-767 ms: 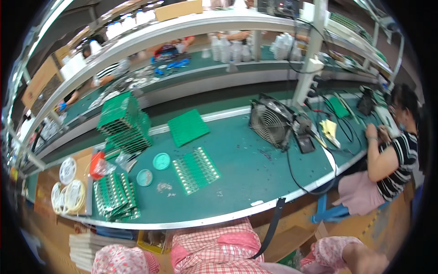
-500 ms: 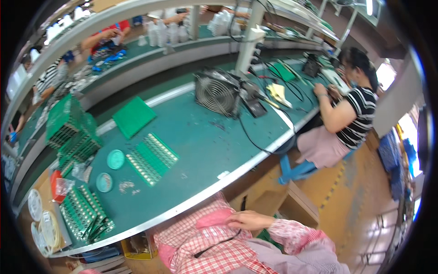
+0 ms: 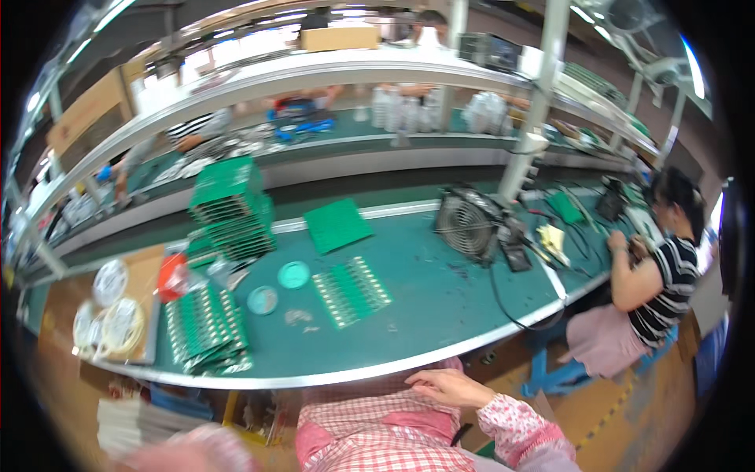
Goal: The person solders small electronic components onto circuit boards using a soldering iron, solder wire, and tweezers.
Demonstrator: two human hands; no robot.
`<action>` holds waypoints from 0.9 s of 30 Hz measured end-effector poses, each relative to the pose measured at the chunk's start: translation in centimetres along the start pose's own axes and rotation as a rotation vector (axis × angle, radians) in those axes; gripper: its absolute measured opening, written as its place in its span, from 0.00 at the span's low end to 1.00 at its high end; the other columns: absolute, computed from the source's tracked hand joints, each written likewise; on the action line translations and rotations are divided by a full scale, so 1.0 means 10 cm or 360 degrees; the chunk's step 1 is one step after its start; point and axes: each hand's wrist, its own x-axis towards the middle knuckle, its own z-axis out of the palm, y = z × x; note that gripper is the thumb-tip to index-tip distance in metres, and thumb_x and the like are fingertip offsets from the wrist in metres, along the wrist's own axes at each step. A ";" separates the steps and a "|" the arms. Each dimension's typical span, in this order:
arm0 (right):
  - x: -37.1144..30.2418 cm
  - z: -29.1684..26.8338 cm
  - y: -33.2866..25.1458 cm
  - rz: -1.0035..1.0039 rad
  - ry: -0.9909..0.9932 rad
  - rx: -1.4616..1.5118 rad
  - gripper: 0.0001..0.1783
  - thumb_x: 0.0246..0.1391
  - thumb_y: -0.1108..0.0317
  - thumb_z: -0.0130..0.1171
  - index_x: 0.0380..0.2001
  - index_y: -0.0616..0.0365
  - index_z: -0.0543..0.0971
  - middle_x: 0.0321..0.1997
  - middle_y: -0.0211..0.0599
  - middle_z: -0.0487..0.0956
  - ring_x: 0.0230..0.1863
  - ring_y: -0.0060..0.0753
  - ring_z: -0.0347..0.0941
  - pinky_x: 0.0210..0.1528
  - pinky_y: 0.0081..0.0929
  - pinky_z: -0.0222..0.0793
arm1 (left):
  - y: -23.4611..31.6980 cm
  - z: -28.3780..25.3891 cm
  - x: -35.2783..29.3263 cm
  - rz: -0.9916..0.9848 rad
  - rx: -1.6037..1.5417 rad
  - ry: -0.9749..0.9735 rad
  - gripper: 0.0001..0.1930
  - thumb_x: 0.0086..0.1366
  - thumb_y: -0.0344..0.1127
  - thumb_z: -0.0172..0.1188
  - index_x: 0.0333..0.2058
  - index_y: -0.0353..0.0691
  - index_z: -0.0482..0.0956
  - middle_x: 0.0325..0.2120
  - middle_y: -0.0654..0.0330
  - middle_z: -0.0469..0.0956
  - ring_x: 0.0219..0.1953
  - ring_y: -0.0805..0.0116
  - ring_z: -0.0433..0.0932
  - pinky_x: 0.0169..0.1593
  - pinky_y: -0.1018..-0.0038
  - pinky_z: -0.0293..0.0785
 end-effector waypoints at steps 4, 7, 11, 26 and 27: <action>0.02 -0.24 -0.28 -0.0218 0.0395 0.0097 0.15 0.65 0.62 0.58 0.50 0.55 0.81 0.44 0.44 0.85 0.41 0.44 0.83 0.43 0.33 0.78 | 0.35 0.21 -1.26 -0.1349 0.0350 -0.1198 0.24 0.44 0.16 0.64 0.44 0.40 0.79 0.39 0.56 0.80 0.35 0.63 0.78 0.46 0.69 0.75; 0.14 -0.36 -0.48 -0.0141 0.0347 0.0186 0.13 0.61 0.67 0.63 0.48 0.56 0.83 0.41 0.42 0.85 0.36 0.35 0.83 0.37 0.27 0.78 | 0.55 0.21 -1.51 -0.1621 0.0285 -0.1727 0.15 0.49 0.24 0.72 0.38 0.40 0.83 0.35 0.61 0.84 0.38 0.63 0.82 0.46 0.66 0.75; 0.52 -0.42 -0.39 -0.0418 0.0263 0.0194 0.11 0.60 0.69 0.63 0.45 0.57 0.84 0.39 0.42 0.85 0.35 0.39 0.82 0.36 0.31 0.76 | 0.63 -0.11 -1.72 -0.1599 0.0412 -0.2055 0.13 0.52 0.30 0.73 0.37 0.43 0.84 0.35 0.64 0.84 0.37 0.67 0.82 0.46 0.69 0.74; 1.00 -0.05 -1.04 -0.0933 0.0090 -0.0052 0.09 0.55 0.73 0.65 0.41 0.58 0.84 0.32 0.40 0.84 0.31 0.40 0.79 0.35 0.33 0.73 | 1.31 -1.44 -0.90 -0.1793 0.2020 -0.1806 0.05 0.61 0.28 0.66 0.37 0.38 0.83 0.35 0.54 0.84 0.40 0.57 0.82 0.46 0.68 0.76; 1.03 0.03 -1.12 -0.0948 -0.0019 0.0030 0.10 0.56 0.73 0.65 0.42 0.58 0.84 0.33 0.40 0.84 0.32 0.40 0.80 0.35 0.32 0.74 | 1.01 -1.58 -0.98 -0.1745 0.2034 -0.1575 0.05 0.62 0.26 0.64 0.38 0.35 0.81 0.37 0.53 0.83 0.40 0.55 0.82 0.47 0.67 0.76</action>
